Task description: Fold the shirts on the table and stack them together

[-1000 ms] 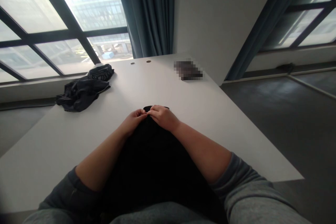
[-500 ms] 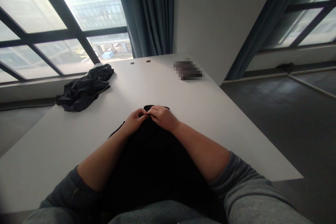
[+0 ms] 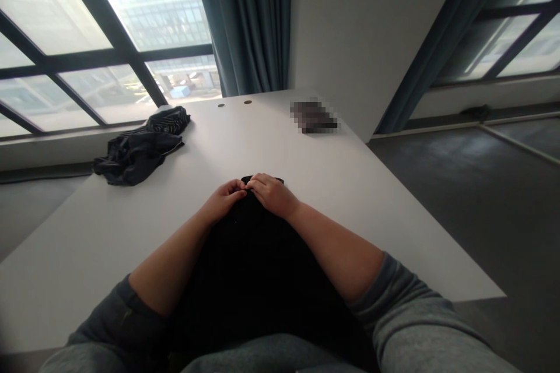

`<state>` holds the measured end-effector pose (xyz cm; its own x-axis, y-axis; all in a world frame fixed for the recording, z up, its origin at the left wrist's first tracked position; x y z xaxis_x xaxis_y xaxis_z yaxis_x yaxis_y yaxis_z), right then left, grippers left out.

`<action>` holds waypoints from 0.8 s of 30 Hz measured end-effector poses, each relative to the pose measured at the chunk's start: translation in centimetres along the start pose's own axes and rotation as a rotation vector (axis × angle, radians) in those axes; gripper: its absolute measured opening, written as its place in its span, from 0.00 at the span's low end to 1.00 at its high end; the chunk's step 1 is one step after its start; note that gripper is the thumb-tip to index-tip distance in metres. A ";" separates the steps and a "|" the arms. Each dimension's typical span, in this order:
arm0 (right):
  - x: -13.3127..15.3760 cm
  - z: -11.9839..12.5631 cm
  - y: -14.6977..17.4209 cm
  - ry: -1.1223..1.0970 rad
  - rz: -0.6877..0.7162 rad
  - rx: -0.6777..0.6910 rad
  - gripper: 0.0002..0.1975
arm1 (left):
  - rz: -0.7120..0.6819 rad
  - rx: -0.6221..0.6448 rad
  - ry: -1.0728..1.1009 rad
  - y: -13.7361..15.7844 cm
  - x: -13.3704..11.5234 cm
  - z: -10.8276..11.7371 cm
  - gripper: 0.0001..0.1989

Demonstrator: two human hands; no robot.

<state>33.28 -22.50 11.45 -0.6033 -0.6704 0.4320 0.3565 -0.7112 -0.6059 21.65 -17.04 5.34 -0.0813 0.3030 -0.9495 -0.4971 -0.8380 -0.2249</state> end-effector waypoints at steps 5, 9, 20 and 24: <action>-0.5 -0.3 -0.1 -0.012 -0.035 0.032 0.08 | -0.065 -0.018 -0.056 -0.1 -0.8 0.1 0.09; -0.5 -0.4 -0.2 -0.043 -0.062 0.060 0.08 | -0.070 -0.050 -0.115 0.0 -0.9 0.3 0.09; -2.1 -0.4 -0.2 -0.231 -0.275 0.081 0.07 | -0.071 -0.084 -0.076 0.2 -1.0 0.5 0.11; -3.2 -0.2 -0.1 -0.275 -0.413 0.046 0.05 | -0.086 -0.122 -0.129 0.2 -1.2 0.8 0.11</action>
Point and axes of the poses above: each hand's wrist, its own y-axis away from the middle knuckle, its own z-axis out of the back of the hand, x = y × z, the point moved 10 cm from there along -y, towards the middle knuckle, and after that the axes turned 11 degrees about -z, right-handed, at the moved point
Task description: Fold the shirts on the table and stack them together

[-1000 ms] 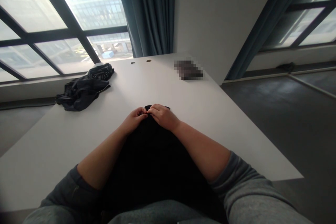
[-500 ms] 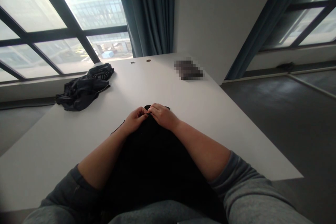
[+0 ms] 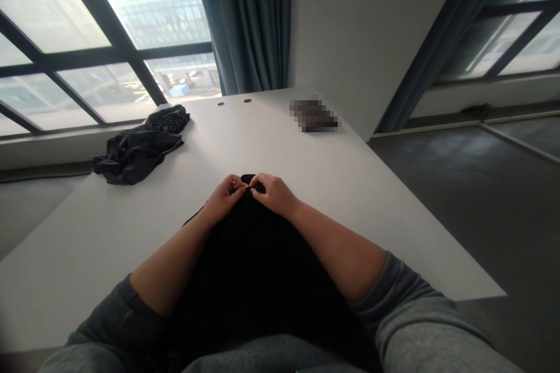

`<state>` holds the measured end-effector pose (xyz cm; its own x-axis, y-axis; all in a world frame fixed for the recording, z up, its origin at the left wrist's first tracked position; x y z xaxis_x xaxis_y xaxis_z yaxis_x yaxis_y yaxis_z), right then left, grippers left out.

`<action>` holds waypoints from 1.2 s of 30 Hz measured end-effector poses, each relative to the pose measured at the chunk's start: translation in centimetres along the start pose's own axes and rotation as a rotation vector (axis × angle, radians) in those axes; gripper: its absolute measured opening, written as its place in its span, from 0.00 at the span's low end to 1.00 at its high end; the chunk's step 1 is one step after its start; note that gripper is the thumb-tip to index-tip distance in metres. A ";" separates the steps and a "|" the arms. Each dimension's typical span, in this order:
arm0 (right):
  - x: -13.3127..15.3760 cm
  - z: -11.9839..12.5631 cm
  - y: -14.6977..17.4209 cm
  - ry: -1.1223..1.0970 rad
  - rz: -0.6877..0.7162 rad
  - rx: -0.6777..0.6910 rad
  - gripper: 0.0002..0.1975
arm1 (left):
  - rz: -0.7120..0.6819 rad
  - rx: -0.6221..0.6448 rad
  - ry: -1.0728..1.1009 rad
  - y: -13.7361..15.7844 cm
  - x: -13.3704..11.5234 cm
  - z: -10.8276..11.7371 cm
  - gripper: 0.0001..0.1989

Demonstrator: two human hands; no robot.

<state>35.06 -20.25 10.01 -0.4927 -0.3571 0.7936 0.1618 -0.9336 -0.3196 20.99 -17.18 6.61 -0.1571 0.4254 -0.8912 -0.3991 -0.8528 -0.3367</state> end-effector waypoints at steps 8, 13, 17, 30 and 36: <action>-2.7 -0.1 -0.7 -0.113 -0.231 0.022 0.05 | -0.121 0.002 -0.125 0.0 -1.5 0.0 0.07; -2.2 0.0 -0.4 -0.116 -0.213 0.021 0.05 | -0.126 -0.009 -0.130 0.1 -1.8 0.2 0.06; -1.6 -0.2 -0.3 -0.138 -0.178 0.050 0.07 | -0.038 -0.021 0.010 0.1 -0.7 0.0 0.11; -1.1 0.1 -0.2 -0.192 -0.107 0.052 0.07 | -0.098 0.025 0.027 0.2 -1.3 -0.4 0.13; -1.9 0.8 -0.3 -0.176 -0.157 -0.005 0.08 | -0.201 0.082 -0.113 0.2 -1.5 -0.3 0.11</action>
Point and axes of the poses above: each hand's wrist, its own y-axis away from the middle knuckle, its own z-axis out of the back of the hand, x = y × z, the point moved 10 cm from there along -y, towards the middle knuckle, and after that the axes turned 11 degrees about -z, right-handed, at the moved point
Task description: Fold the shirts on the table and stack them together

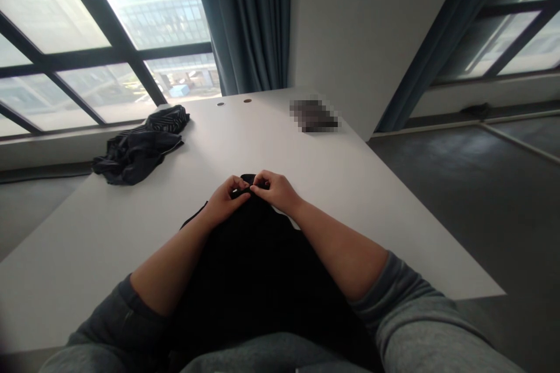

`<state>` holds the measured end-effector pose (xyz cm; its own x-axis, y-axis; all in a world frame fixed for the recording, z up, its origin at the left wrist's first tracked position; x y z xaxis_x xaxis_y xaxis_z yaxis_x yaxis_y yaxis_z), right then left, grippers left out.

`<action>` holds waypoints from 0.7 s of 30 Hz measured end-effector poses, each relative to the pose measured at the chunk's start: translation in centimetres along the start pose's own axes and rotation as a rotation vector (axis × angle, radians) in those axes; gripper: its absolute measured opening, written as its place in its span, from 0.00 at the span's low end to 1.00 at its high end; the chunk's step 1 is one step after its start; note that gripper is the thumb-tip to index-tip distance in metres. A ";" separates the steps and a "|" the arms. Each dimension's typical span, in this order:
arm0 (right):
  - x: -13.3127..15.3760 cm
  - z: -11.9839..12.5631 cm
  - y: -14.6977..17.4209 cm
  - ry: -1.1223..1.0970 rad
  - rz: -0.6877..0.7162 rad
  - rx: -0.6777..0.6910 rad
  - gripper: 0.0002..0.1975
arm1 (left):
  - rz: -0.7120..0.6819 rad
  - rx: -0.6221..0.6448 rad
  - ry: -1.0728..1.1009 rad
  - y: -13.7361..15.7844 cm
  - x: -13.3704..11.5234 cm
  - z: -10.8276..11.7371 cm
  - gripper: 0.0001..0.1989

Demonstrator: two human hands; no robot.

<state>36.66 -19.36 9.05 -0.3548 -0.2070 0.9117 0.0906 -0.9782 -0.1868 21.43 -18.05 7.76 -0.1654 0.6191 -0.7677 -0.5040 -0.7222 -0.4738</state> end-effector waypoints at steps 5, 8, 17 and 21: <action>-0.4 0.3 -0.1 -0.043 -0.025 -0.045 0.10 | -0.091 0.068 -0.158 -0.2 -1.4 0.1 0.08; -1.2 0.3 -0.4 -0.185 -0.068 -0.043 0.11 | -0.205 0.118 -0.302 -0.3 -2.7 -0.1 0.06; -2.0 0.0 -0.7 -0.296 -0.088 -0.024 0.13 | -0.275 0.094 -0.377 -0.4 -3.0 -0.1 0.04; -1.9 -0.1 -0.7 -0.244 -0.073 -0.011 0.10 | -0.255 0.147 -0.330 -0.4 -3.1 -0.6 0.03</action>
Point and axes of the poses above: each hand's wrist, its own y-axis away from the middle knuckle, its own z-axis out of the back of the hand, x = y × z, the point moved 10 cm from there along -y, towards the middle knuckle, and after that the axes turned 11 degrees about -z, right-handed, at the moved point
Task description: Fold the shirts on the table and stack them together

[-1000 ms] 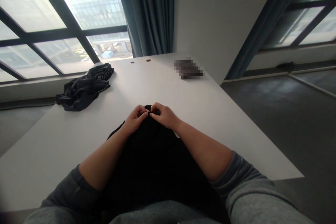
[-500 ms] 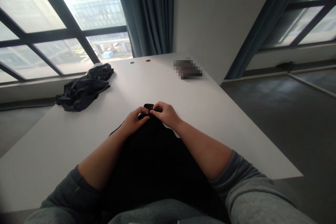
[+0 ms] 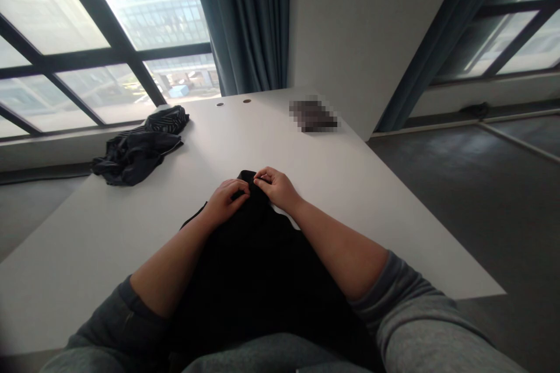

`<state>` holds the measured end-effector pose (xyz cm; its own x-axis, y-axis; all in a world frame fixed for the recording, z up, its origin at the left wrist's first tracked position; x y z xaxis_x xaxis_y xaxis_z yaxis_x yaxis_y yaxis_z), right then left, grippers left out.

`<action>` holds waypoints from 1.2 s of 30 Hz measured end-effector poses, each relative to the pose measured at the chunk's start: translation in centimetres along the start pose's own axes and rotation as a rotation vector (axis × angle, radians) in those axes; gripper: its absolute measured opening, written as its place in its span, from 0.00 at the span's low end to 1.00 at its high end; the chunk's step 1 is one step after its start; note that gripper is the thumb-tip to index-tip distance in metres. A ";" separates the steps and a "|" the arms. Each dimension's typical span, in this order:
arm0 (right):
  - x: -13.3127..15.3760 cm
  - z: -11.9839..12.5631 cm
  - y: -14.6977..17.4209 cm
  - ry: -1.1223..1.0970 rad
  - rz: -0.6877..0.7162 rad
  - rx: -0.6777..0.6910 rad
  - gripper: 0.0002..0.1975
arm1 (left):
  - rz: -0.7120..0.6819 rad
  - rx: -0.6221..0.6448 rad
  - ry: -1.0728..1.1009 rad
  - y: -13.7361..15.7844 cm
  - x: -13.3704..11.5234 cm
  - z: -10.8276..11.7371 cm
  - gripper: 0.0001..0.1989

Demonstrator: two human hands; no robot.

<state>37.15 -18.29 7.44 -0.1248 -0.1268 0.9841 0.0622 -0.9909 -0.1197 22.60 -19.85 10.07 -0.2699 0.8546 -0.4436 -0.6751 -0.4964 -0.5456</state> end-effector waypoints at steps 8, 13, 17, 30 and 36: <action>6.2 0.1 3.2 0.543 0.543 -0.196 0.06 | 0.277 -0.166 0.177 1.2 2.8 0.5 0.08; 5.6 -1.4 3.1 0.626 0.565 -0.091 0.08 | 0.324 -0.266 0.297 1.3 3.3 1.0 0.07; 5.1 -2.1 2.9 0.614 0.569 -0.016 0.06 | 0.403 -0.269 0.471 1.5 3.8 0.2 0.08; 6.4 -3.0 4.3 0.739 0.657 -0.018 0.08 | 0.610 -0.021 0.810 2.4 4.4 -2.3 0.14; 6.5 -3.0 4.8 0.691 0.711 -0.007 0.09 | 0.495 0.164 0.566 2.2 3.8 -2.6 0.07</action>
<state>33.63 -24.01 12.86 -0.6110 -0.6890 0.3897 0.3414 -0.6736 -0.6556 21.87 -18.12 5.38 -0.2048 0.3083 -0.9290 -0.6720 -0.7344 -0.0956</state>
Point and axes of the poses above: each hand's wrist, its own y-axis away from the middle knuckle, its own z-axis out of the back of the hand, x = y × z, the point moved 10 cm from there along -y, towards the middle knuckle, and after that the axes turned 11 degrees about -z, right-handed, at the moved point
